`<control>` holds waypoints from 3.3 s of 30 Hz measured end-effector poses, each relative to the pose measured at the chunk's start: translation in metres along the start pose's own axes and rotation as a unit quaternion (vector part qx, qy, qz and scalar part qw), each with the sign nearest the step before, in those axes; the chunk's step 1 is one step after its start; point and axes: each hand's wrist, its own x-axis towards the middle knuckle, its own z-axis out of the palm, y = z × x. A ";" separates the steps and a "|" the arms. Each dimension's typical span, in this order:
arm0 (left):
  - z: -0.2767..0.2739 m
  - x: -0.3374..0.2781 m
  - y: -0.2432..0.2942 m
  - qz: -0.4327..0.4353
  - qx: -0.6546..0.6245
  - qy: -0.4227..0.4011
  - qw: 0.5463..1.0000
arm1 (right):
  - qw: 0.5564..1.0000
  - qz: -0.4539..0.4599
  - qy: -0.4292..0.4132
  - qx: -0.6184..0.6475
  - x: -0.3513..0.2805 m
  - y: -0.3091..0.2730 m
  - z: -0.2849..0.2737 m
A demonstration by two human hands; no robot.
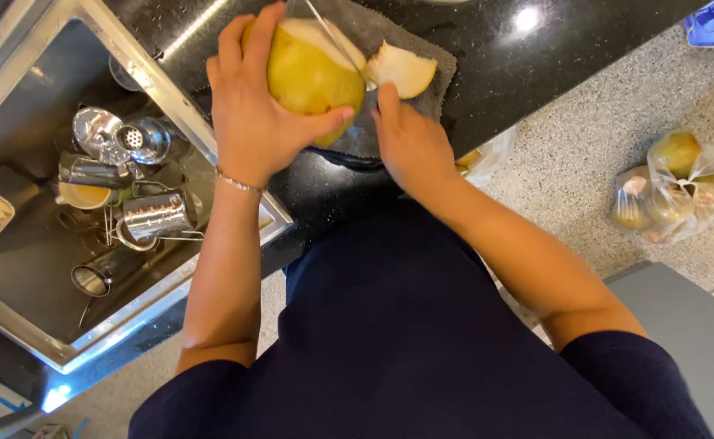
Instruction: The person takes a young coconut from a plastic bag on the floor, sits at the counter, and uses a cleaver to chop and trim the husk off the top of the coconut, rotating it and cutting off pieces. They then rinse the trimmed coconut under the tap at the sink.
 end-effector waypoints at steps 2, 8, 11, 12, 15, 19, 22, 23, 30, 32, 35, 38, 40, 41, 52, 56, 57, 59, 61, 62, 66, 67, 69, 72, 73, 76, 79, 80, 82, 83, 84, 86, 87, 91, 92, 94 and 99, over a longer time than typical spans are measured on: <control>-0.002 0.004 0.001 -0.024 0.009 -0.024 0.999 | 1.000 0.016 -0.020 0.014 0.006 0.008 0.008; 0.001 0.004 -0.034 0.029 -0.058 -0.019 0.998 | 0.995 0.055 -0.083 0.007 -0.033 -0.009 -0.036; -0.010 0.015 -0.018 0.032 -0.069 -0.043 0.996 | 0.997 0.048 -0.053 0.007 -0.036 -0.005 -0.020; -0.010 0.016 -0.019 0.029 -0.069 -0.046 0.996 | 0.997 0.050 -0.056 0.008 -0.022 -0.001 -0.008; -0.009 0.018 -0.026 0.040 -0.038 -0.024 0.998 | 1.000 0.012 -0.003 0.006 0.012 0.007 0.013; -0.006 0.016 -0.044 0.024 -0.081 -0.054 0.995 | 0.999 0.007 0.001 0.035 -0.004 0.008 0.002; -0.017 0.022 -0.053 0.003 -0.151 -0.083 0.985 | 0.998 0.024 -0.011 0.062 -0.029 0.011 0.010; -0.017 0.032 -0.055 -0.007 -0.194 -0.092 0.977 | 0.998 0.037 -0.016 0.058 -0.031 0.017 0.015; -0.021 0.012 -0.068 0.047 -0.154 -0.119 0.980 | 0.992 -0.042 0.042 0.110 0.027 0.006 0.014; -0.025 0.000 -0.064 -0.059 -0.316 -0.102 0.941 | 0.989 0.054 -0.040 0.129 0.017 0.007 -0.002; -0.009 -0.039 -0.082 -0.019 -0.361 -0.068 0.930 | 0.979 0.033 0.033 0.201 0.010 0.021 -0.011; -0.004 -0.057 -0.088 0.093 -0.243 -0.003 0.966 | 0.928 0.073 -0.014 0.365 0.008 0.021 -0.002; 0.001 -0.067 -0.082 0.087 -0.209 0.022 0.974 | 0.875 0.086 -0.043 0.474 0.019 -0.004 -0.006; 0.003 -0.074 -0.079 0.078 -0.176 0.044 0.980 | 0.808 0.101 -0.072 0.576 0.022 -0.017 -0.008; 0.002 -0.048 -0.037 0.012 -0.258 -0.031 0.965 | 0.782 0.106 -0.038 0.613 -0.003 -0.008 -0.026; 0.004 -0.043 0.013 0.011 -0.151 0.001 0.989 | 0.795 0.162 -0.047 0.582 -0.004 -0.017 -0.031; 0.007 -0.041 0.019 0.011 -0.151 -0.001 0.988 | 0.795 0.164 -0.046 0.582 -0.005 -0.014 -0.033; 0.014 -0.042 0.031 -0.024 -0.119 0.047 0.992 | 0.792 0.167 -0.076 0.582 -0.009 -0.008 -0.037; 0.017 -0.041 0.033 -0.032 -0.115 0.059 0.991 | 0.842 0.174 -0.080 0.504 -0.015 -0.003 -0.049; 0.017 -0.038 0.033 -0.038 -0.108 0.074 0.991 | 0.885 0.177 -0.084 0.422 -0.016 -0.001 -0.054; 0.016 -0.040 0.031 -0.021 -0.104 0.071 0.992 | 0.978 0.094 -0.038 0.182 -0.033 -0.015 -0.081; 0.017 -0.040 0.031 -0.026 -0.107 0.074 0.991 | 0.986 0.084 -0.043 0.139 -0.037 -0.022 -0.083; 0.017 -0.044 0.033 -0.033 -0.110 0.071 0.991 | 0.991 0.079 -0.051 0.098 -0.042 -0.034 -0.081; 0.021 -0.038 0.036 -0.028 -0.100 0.094 0.990 | 0.996 0.048 -0.026 0.068 -0.036 -0.037 -0.076; 0.022 -0.036 0.036 -0.027 -0.097 0.097 0.990 | 0.996 0.049 -0.030 0.066 -0.034 -0.036 -0.077; 0.021 -0.043 0.036 -0.034 -0.090 0.092 0.991 | 0.996 0.051 -0.042 0.062 -0.035 -0.042 -0.081; 0.023 -0.040 0.036 -0.028 -0.089 0.097 0.991 | 0.995 0.060 -0.061 0.046 -0.034 -0.043 -0.083; 0.023 -0.040 0.036 -0.028 -0.086 0.097 0.991 | 0.993 0.073 -0.088 0.044 -0.035 -0.044 -0.083; 0.024 -0.040 0.038 -0.036 -0.085 0.093 0.991 | 0.994 0.066 -0.081 0.040 -0.033 -0.042 -0.082; 0.024 -0.042 0.038 -0.046 -0.084 0.091 0.991 | 0.995 0.057 -0.075 0.037 -0.034 -0.041 -0.081; 0.024 -0.042 0.038 -0.046 -0.083 0.091 0.991 | 0.995 0.056 -0.075 0.038 -0.036 -0.042 -0.082; 0.024 -0.041 0.038 -0.034 -0.078 0.095 0.992 | 0.994 0.063 -0.083 0.015 -0.040 -0.043 -0.087; 0.026 -0.041 0.038 -0.036 -0.078 0.097 0.992 | 0.994 0.061 -0.084 0.014 -0.045 -0.042 -0.088; 0.029 -0.040 0.037 -0.016 -0.058 0.100 0.993 | 0.986 0.109 -0.128 -0.003 -0.047 -0.035 -0.074; 0.029 -0.040 0.037 -0.018 -0.052 0.099 0.994 | 0.992 0.088 -0.095 0.009 -0.044 -0.032 -0.067; 0.027 -0.040 0.037 -0.029 -0.063 0.095 0.993 | 0.994 0.071 -0.085 0.019 -0.035 -0.032 -0.065; 0.025 -0.036 0.034 -0.003 -0.048 0.085 0.995 | 0.994 0.086 -0.066 0.016 -0.055 -0.035 -0.066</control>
